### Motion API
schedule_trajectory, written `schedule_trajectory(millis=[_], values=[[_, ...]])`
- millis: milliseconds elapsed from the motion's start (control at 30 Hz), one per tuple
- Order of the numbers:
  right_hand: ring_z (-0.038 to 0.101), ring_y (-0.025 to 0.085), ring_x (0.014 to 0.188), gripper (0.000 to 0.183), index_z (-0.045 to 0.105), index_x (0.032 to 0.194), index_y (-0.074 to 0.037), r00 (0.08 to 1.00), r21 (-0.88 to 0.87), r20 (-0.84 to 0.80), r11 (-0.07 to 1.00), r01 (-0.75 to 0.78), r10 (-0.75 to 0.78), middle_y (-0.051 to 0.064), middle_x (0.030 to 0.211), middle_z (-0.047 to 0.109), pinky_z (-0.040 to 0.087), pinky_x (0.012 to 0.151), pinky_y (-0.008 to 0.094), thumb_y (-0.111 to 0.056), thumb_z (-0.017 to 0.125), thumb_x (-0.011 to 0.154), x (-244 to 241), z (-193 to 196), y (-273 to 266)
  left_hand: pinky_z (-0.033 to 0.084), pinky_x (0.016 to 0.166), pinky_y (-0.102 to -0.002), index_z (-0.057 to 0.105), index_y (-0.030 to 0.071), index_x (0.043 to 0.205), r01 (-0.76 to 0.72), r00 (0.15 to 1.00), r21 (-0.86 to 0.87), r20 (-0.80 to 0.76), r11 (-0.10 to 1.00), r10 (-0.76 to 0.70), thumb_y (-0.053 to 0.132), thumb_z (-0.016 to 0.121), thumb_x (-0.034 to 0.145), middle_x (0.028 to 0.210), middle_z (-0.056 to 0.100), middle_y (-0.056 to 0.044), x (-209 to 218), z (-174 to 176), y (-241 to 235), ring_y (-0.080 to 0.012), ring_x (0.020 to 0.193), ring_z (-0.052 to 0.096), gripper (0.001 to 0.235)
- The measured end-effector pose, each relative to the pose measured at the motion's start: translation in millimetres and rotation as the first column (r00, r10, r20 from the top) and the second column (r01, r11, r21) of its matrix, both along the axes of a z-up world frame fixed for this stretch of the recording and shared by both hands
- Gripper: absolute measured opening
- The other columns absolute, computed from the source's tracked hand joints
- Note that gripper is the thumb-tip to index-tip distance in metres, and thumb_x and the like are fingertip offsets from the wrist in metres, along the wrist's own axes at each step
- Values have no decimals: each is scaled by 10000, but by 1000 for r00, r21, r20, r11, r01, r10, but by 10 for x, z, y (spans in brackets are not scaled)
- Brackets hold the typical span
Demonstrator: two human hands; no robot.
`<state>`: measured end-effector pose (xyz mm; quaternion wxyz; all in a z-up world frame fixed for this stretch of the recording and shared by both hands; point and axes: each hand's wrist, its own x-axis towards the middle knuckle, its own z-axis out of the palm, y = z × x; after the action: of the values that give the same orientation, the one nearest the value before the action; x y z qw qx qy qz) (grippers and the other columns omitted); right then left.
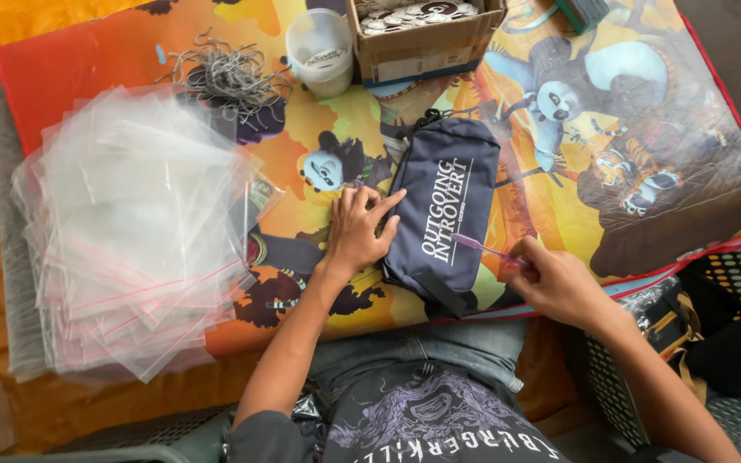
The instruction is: The person attaches a metal chain to a small bear-shaped keychain and places it on a dark blue pouch. They then use a purple marker to write on a clear plastic bag before placing the pouch inside and sealing it.
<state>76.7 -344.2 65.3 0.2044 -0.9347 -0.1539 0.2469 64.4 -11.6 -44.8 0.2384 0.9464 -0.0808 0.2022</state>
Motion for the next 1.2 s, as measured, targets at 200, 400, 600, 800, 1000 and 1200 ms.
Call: schedule_trajectory(millis=[200, 400, 600, 800, 1000, 1200], values=[[704, 419, 889, 573, 518, 1080, -146, 947, -45, 155, 959, -279, 283, 157, 859, 684, 538, 783, 561, -574, 748, 776, 55, -411, 489, 464, 787, -411, 656, 337, 1296, -6, 998, 55, 63, 998, 2, 385, 572, 917, 956, 466, 10, -72, -120, 33, -258, 991, 529, 392], [666, 456, 942, 490, 514, 1154, -88, 901, -42, 415, 992, -116, 123, 188, 989, 642, 532, 795, 562, -416, 738, 867, 655, -477, 380, 460, 849, -428, 692, 209, 1246, -1, 998, 94, 64, 996, -5, 411, 608, 923, 1052, 490, -63, -311, 49, 141, -315, 1049, 501, 390], [657, 459, 855, 482, 471, 1043, -115, 928, 70, 372, 997, -33, 5, 194, 815, 607, 497, 750, 563, -513, 695, 887, 555, -366, 486, 346, 1037, -461, 697, 202, 1141, -20, 988, 227, 156, 974, -16, 354, 616, 929, 1238, 450, -116, -511, 117, 14, -374, 1289, 367, 274], [562, 318, 880, 619, 449, 847, -118, 663, -11, 730, 973, -232, 167, 81, 858, 496, 464, 718, 425, -576, 809, 637, 119, -478, 652, 415, 994, -455, 641, 163, 944, 59, 985, 250, 142, 966, -97, 261, 722, 856, 996, 579, -24, -382, 30, -45, -250, 1104, 577, 155], [605, 355, 964, 444, 439, 879, -80, 627, 153, 779, 967, -205, 10, 155, 1143, 563, 516, 741, 410, -274, 788, 685, 180, -1132, 381, 438, 806, -374, 577, 173, 811, 65, 975, 196, 196, 979, -104, 355, 629, 941, 822, 476, 16, -320, 80, -178, -190, 844, 541, 230], [642, 353, 767, 268, 398, 788, -139, 836, 510, 488, 859, -40, -251, 82, 955, 701, 492, 646, 420, -44, 648, 806, 285, -823, 175, 450, 786, -352, 570, 137, 797, 128, 976, 108, 164, 986, -145, 321, 650, 944, 802, 491, -4, -282, 170, -226, -209, 825, 558, 249]])
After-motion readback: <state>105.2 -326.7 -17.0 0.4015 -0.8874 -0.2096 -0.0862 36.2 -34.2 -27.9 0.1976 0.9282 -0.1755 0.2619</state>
